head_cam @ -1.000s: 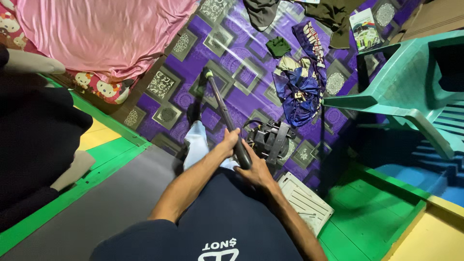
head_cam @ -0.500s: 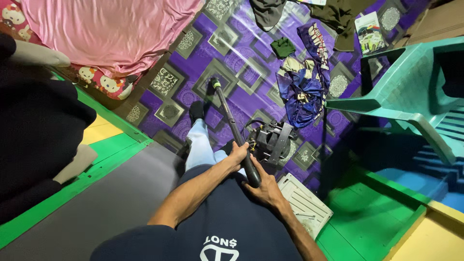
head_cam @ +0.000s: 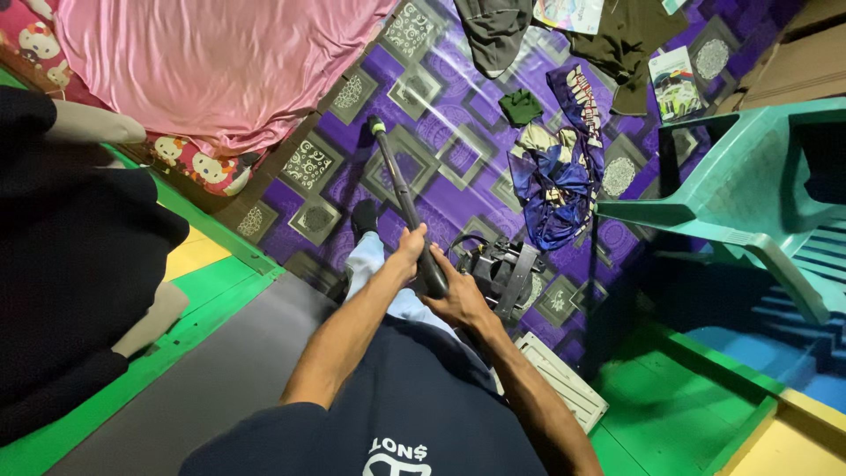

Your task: The person sits on the floor, picks up books, wipes them with a cloth, and places them on a nearby surface. Then, the person uses a vacuum cleaner to clean the floor.

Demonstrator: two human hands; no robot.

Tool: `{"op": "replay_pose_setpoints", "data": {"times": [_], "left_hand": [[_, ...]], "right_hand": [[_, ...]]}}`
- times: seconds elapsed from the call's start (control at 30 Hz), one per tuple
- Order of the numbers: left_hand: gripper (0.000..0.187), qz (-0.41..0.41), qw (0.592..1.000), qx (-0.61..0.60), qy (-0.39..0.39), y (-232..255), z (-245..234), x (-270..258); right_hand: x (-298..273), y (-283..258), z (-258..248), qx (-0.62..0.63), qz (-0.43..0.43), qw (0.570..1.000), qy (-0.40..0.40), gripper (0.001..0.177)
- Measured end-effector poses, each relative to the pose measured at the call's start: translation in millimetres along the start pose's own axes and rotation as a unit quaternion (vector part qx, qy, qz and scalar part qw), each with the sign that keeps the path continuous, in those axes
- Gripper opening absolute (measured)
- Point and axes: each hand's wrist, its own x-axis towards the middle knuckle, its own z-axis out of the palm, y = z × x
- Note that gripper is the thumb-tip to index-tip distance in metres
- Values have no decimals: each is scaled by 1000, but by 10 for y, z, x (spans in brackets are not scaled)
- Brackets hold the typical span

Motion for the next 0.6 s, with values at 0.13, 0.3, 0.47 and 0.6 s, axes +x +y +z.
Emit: {"op": "replay_pose_setpoints", "data": {"times": [0.13,0.3,0.47,0.6], "left_hand": [[43,28,999,26,-9,377,-101,175],[32,107,989,102,16,711,-245,268],[33,117,984,130,21,940,-343,308],[37,121,976,179,36,1067,-319,325]], "right_hand": [[349,-226,-37,-15,40,999,-19,104],[678,-423,-3,13,87,995,-37,101],[965,-398,90,24,55,998,-15,100],[1224,-310,190,-14,34,999,7,102]]}}
